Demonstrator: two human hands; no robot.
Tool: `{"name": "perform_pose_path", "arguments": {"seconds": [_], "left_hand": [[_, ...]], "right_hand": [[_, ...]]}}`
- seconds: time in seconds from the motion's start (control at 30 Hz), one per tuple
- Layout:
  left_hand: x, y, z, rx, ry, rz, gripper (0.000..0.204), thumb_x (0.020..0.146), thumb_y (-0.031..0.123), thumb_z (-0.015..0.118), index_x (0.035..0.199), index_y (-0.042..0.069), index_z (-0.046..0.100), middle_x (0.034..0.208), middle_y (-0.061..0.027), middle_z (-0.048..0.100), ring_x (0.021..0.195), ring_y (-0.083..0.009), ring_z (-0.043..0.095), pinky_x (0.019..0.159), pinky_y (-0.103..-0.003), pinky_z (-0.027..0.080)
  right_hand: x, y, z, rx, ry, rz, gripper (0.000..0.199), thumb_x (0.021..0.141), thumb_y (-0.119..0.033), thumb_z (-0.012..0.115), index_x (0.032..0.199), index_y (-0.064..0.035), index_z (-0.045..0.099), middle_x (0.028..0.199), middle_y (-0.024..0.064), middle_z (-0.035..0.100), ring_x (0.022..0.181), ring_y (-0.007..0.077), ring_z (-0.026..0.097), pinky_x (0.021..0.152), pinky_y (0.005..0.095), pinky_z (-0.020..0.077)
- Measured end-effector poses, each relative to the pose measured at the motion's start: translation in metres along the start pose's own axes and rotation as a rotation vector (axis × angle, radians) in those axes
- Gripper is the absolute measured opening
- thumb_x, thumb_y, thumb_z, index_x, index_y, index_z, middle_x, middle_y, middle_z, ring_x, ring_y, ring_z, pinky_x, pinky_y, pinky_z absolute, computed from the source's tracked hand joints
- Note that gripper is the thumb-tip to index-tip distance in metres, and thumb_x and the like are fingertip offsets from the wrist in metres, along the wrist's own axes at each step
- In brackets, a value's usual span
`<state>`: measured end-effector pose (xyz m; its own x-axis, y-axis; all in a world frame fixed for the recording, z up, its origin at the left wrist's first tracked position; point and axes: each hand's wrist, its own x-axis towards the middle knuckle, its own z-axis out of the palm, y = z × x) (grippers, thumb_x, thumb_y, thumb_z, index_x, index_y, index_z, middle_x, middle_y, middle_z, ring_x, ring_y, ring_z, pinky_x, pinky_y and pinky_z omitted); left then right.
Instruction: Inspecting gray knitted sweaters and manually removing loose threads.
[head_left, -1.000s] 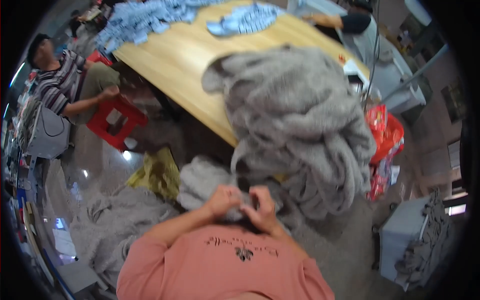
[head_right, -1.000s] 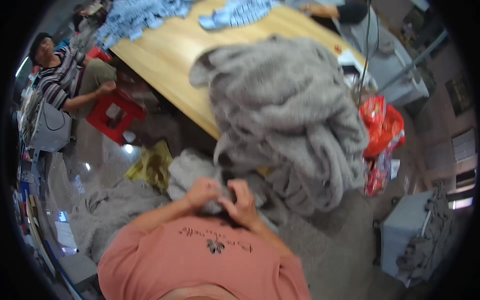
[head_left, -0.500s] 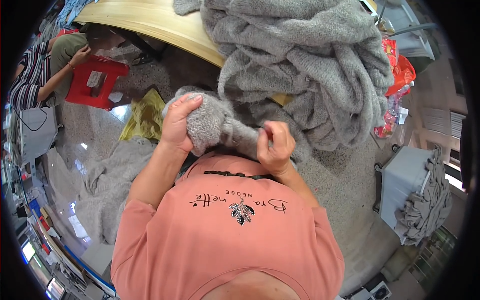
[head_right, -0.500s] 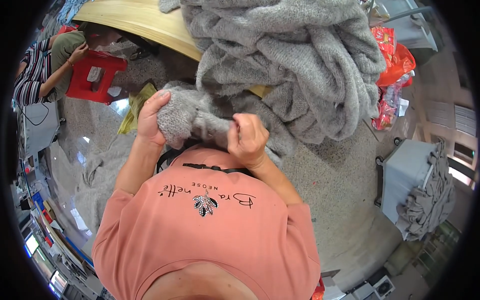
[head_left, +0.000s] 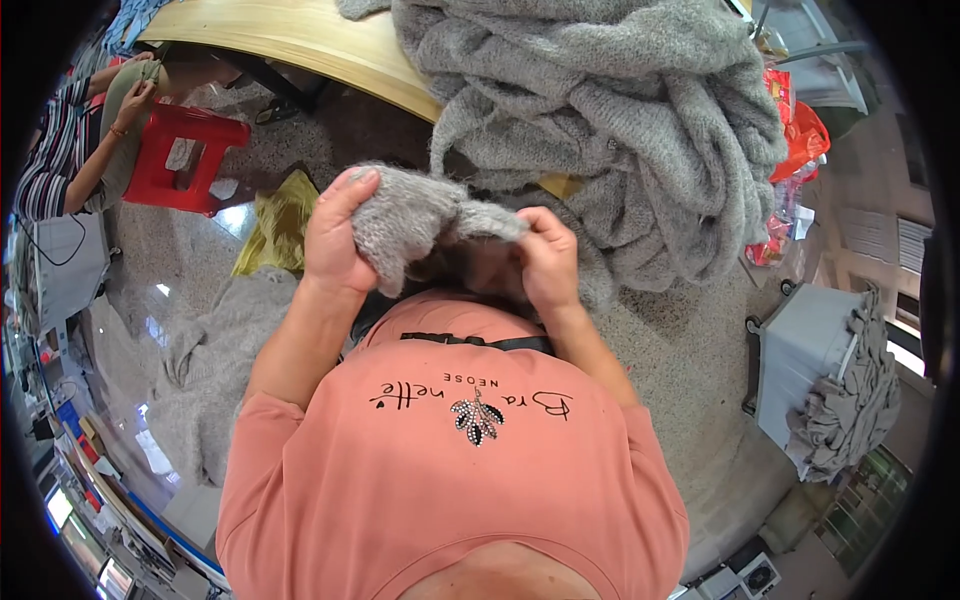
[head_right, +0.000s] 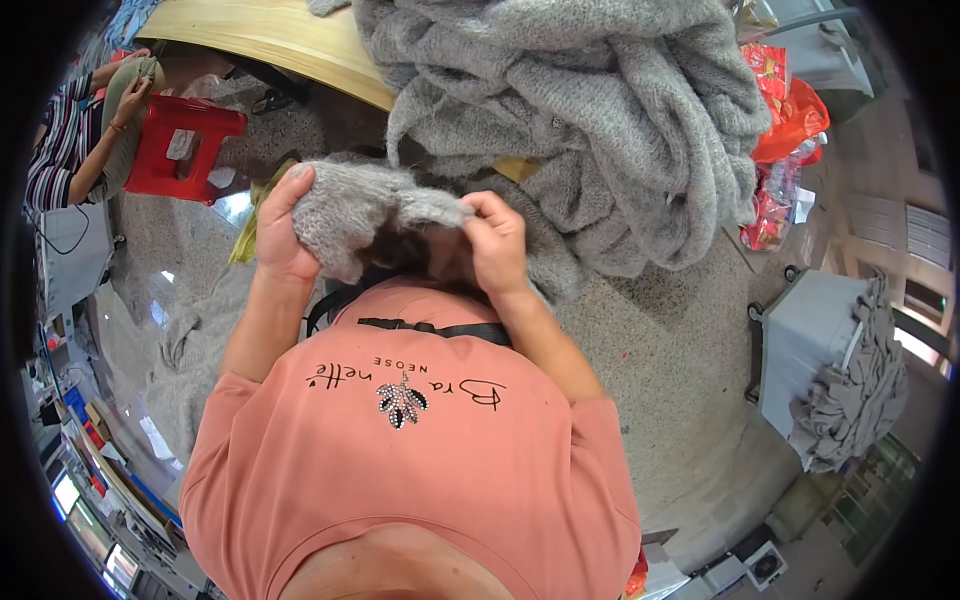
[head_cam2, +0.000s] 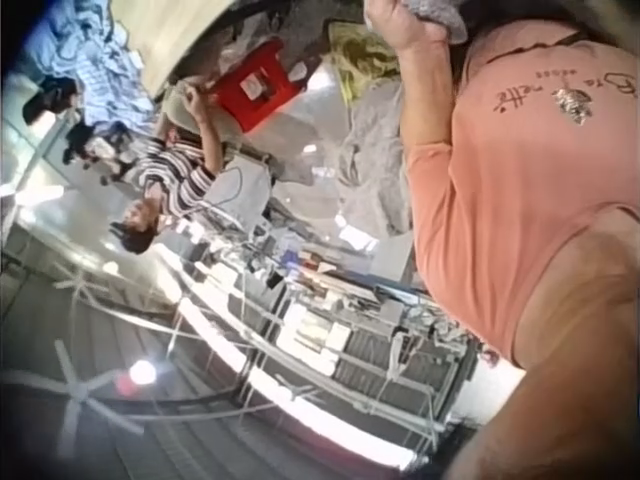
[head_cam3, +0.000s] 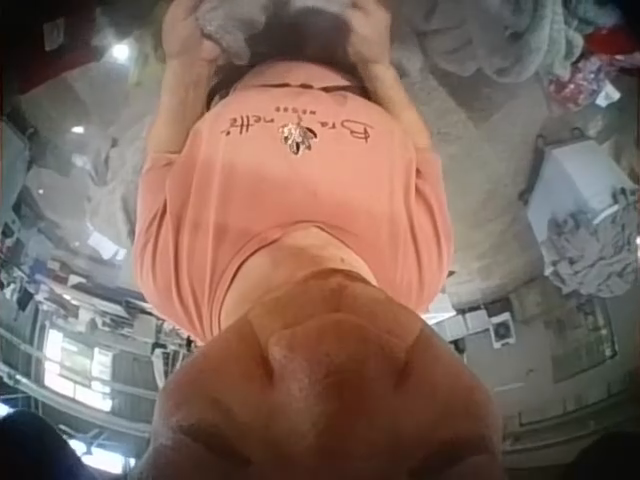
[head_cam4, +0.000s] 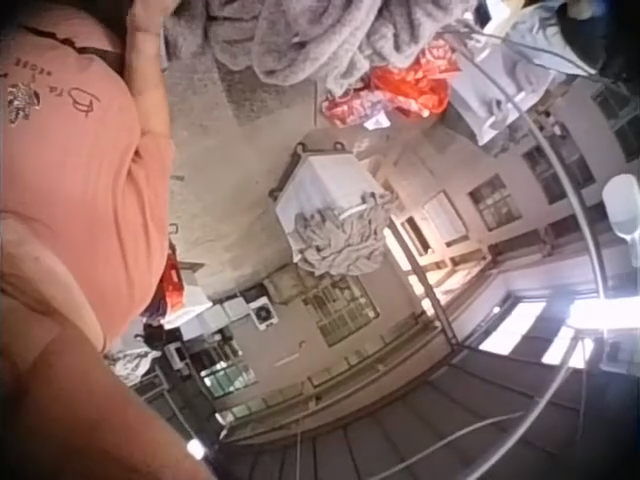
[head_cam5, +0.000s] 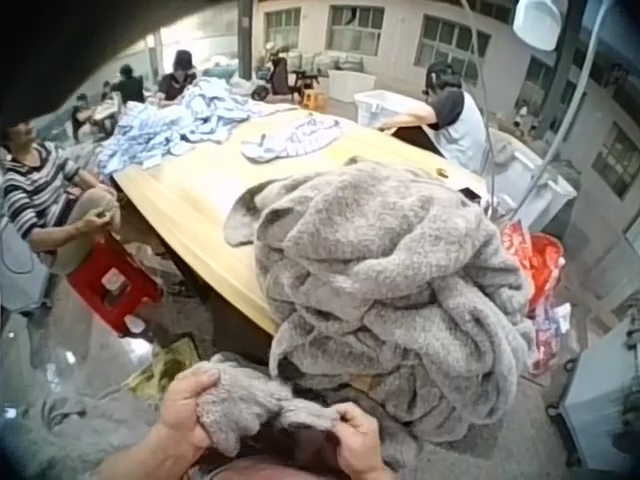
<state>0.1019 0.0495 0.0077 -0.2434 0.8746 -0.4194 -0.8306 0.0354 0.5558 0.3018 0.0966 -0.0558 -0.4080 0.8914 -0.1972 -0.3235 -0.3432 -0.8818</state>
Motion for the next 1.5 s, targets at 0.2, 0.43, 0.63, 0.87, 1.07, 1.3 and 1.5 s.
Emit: {"name": "perform_pose_path", "arguments": {"seconds": [0.2, 0.43, 0.63, 0.87, 1.07, 1.3, 1.5], "left_hand": [[0.010, 0.003, -0.020, -0.047, 0.082, -0.042, 0.010, 0.083, 0.010, 0.050, 0.087, 0.002, 0.053, 0.084, -0.0122, 0.060, 0.076, -0.0246, 0.061, 0.069, -0.038, 0.051], [0.013, 0.004, -0.027, -0.087, 0.133, -0.104, 0.012, 0.084, 0.012, 0.049, 0.087, 0.001, 0.054, 0.084, -0.0131, 0.061, 0.077, -0.0255, 0.061, 0.069, -0.039, 0.051], [0.011, 0.005, -0.027, -0.062, 0.056, -0.110, 0.013, 0.083, 0.010, 0.049, 0.088, 0.000, 0.055, 0.085, -0.0140, 0.061, 0.078, -0.0256, 0.061, 0.070, -0.039, 0.051], [0.006, 0.004, -0.025, 0.048, 0.012, 0.020, 0.015, 0.079, 0.003, 0.049, 0.092, -0.003, 0.053, 0.087, -0.0145, 0.060, 0.079, -0.0239, 0.060, 0.072, -0.038, 0.051], [-0.003, -0.013, -0.009, 0.202, -0.068, -0.015, 0.014, 0.074, -0.004, 0.053, 0.088, -0.002, 0.056, 0.081, -0.0119, 0.062, 0.069, -0.0185, 0.061, 0.066, -0.032, 0.052], [0.000, -0.040, 0.001, 0.386, -0.203, -0.111, 0.010, 0.073, -0.004, 0.062, 0.083, 0.000, 0.060, 0.074, -0.0032, 0.061, 0.062, -0.0058, 0.055, 0.054, -0.019, 0.045], [-0.002, -0.042, -0.005, 0.423, -0.229, -0.167, 0.004, 0.077, 0.000, 0.061, 0.081, 0.000, 0.060, 0.069, -0.0008, 0.059, 0.061, -0.0047, 0.053, 0.053, -0.018, 0.043]], "right_hand": [[-0.018, -0.039, -0.022, -0.109, -0.243, 0.110, 0.020, 0.071, 0.001, 0.052, 0.090, -0.0004, 0.049, 0.082, 0.0067, 0.058, 0.070, 0.0111, 0.054, 0.061, 0.0253, 0.0441], [-0.029, -0.037, -0.025, -0.792, -0.078, -0.304, 0.026, 0.068, 0.003, 0.056, 0.093, 0.0006, 0.049, 0.070, 0.0038, 0.050, 0.060, 0.0060, 0.045, 0.052, 0.0204, 0.0366], [-0.017, -0.039, -0.026, -0.991, -0.105, -0.351, 0.017, 0.073, 0.003, 0.056, 0.090, 0.0027, 0.057, 0.074, 0.0083, 0.058, 0.063, 0.0111, 0.053, 0.057, 0.0235, 0.0422], [-0.015, -0.042, -0.022, -1.052, -0.223, -0.424, 0.020, 0.067, 0.008, 0.053, 0.086, 0.0020, 0.056, 0.077, 0.0131, 0.059, 0.066, 0.0231, 0.059, 0.060, 0.0271, 0.0449], [-0.018, -0.050, -0.004, -0.939, -0.256, -0.740, 0.027, 0.060, 0.012, 0.051, 0.084, 0.0008, 0.057, 0.078, 0.0142, 0.061, 0.065, 0.0258, 0.061, 0.056, 0.0287, 0.0471], [-0.017, -0.038, 0.018, -1.056, -0.561, -0.734, 0.027, 0.057, 0.009, 0.055, 0.082, -0.0002, 0.059, 0.075, 0.0126, 0.060, 0.063, 0.0242, 0.061, 0.053, 0.0285, 0.0486], [-0.016, -0.036, 0.017, -0.935, -0.419, -0.913, 0.030, 0.053, 0.008, 0.054, 0.082, 0.0004, 0.058, 0.077, 0.0117, 0.060, 0.060, 0.0236, 0.060, 0.050, 0.0283, 0.0480]]}}
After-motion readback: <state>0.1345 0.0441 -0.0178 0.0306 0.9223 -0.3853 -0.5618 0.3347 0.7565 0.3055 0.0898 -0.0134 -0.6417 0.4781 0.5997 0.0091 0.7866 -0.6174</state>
